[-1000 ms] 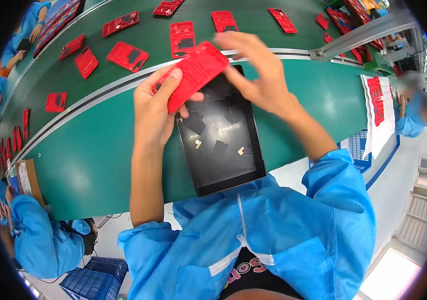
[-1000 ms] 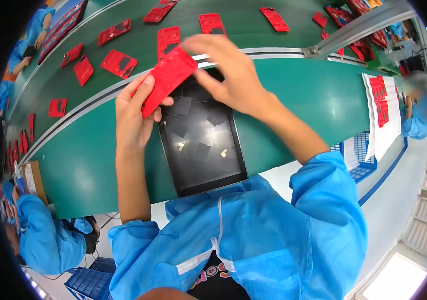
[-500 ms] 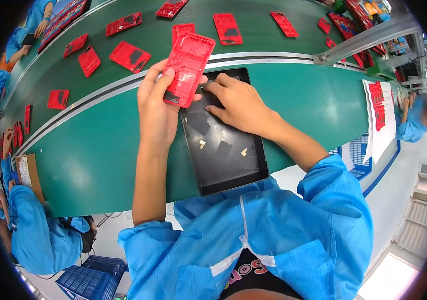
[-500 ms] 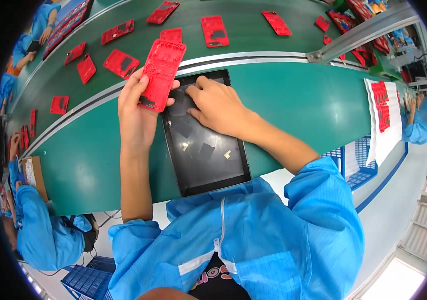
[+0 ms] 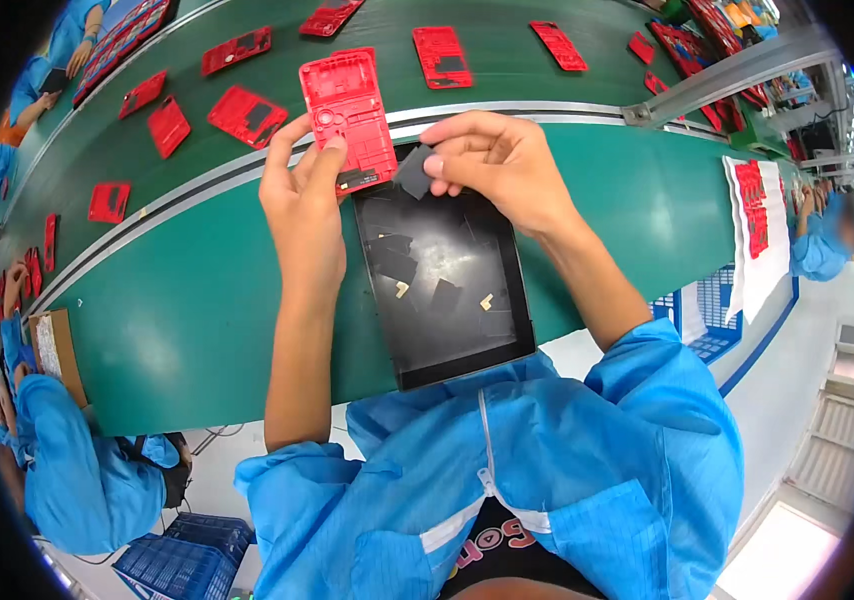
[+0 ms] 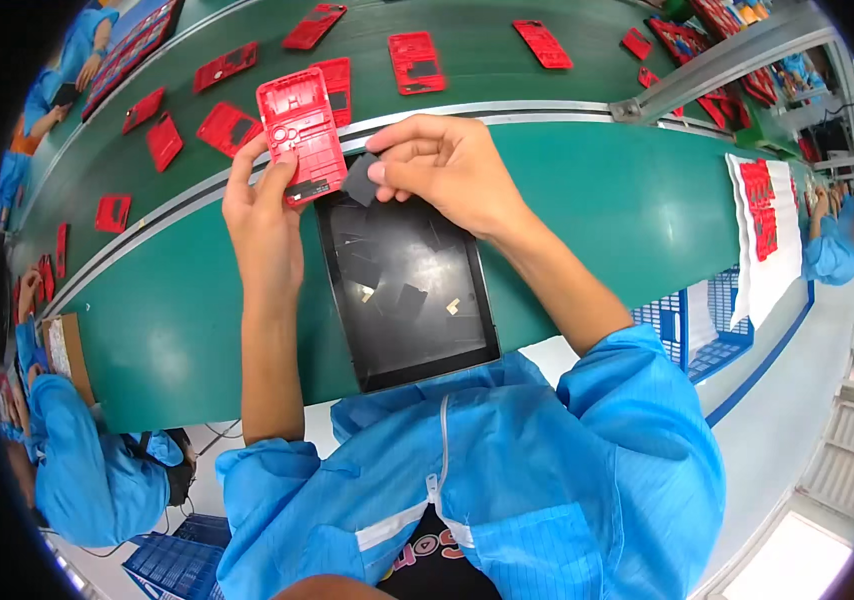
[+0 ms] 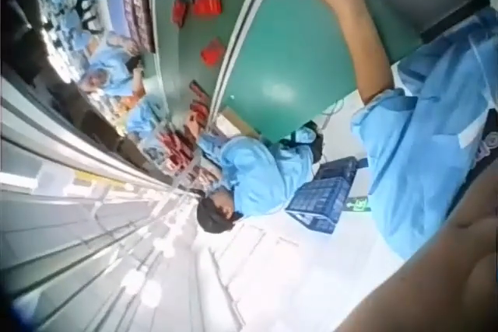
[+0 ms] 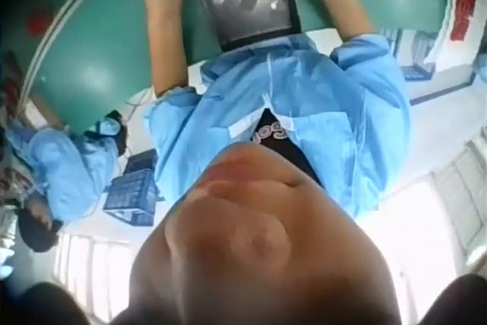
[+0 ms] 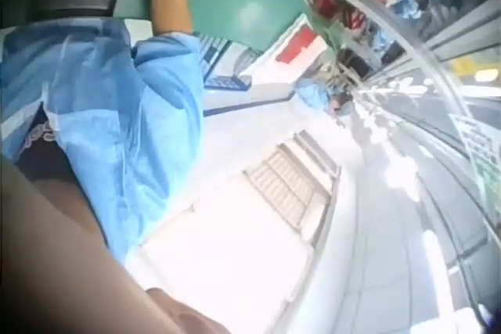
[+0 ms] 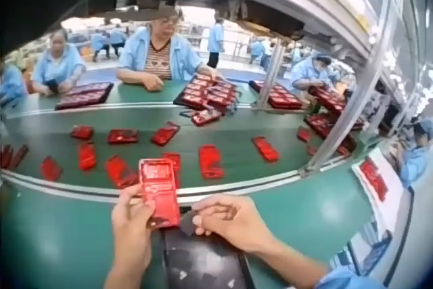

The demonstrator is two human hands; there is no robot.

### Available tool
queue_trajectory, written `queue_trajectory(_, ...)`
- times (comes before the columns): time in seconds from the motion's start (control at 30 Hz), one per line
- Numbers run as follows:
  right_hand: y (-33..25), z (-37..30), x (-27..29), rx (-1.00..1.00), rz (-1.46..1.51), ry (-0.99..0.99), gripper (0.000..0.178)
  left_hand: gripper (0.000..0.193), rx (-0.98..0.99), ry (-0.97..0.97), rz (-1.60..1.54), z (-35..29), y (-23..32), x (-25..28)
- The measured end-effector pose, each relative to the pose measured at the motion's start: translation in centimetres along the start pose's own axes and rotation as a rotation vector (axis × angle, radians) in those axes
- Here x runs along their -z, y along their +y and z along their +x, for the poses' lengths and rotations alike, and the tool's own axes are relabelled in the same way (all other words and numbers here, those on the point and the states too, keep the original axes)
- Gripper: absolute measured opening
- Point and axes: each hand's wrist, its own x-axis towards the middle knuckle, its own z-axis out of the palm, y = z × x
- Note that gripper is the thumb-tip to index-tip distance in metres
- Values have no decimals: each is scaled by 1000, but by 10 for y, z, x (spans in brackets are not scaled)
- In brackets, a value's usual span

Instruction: The person assembles red plastic electronic components by hand, fitting them into plastic housings with black parts on a factory assembly line.

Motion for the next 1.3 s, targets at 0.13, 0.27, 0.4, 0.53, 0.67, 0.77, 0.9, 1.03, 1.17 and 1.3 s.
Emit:
queue_trajectory(0.13,-3,-5,-8,172,53,67,15,34,-73,-33,63,1,-2,3)
queue_trajectory(0.27,5,-1,-4,716,-428,95,15,36,83,-99,-135,-2,6,-5)
queue_trajectory(0.4,4,-2,-6,858,-676,62,21,40,21,-153,-13,-4,1,-6)
queue_trajectory(0.53,2,-5,-13,450,-154,123,29,45,-46,-103,-11,-5,1,-8)
queue_trajectory(0.67,-4,-3,-14,359,-168,100,35,46,-105,-124,76,-7,1,-11)
queue_trajectory(0.77,-4,0,-8,447,-446,62,36,45,-127,-152,113,-9,-1,-11)
queue_trajectory(0.9,-12,-4,-6,423,-511,8,32,43,-71,-93,83,-6,-1,-9)
queue_trajectory(1.03,-4,-3,-1,500,-451,52,21,39,-14,-80,-42,-5,5,-7)
queue_trajectory(1.17,-12,-3,-8,374,-141,163,13,36,31,-62,-125,-4,2,-5)
queue_trajectory(1.3,-11,-2,-11,341,-42,219,15,34,-26,-80,58,-9,-1,-8)
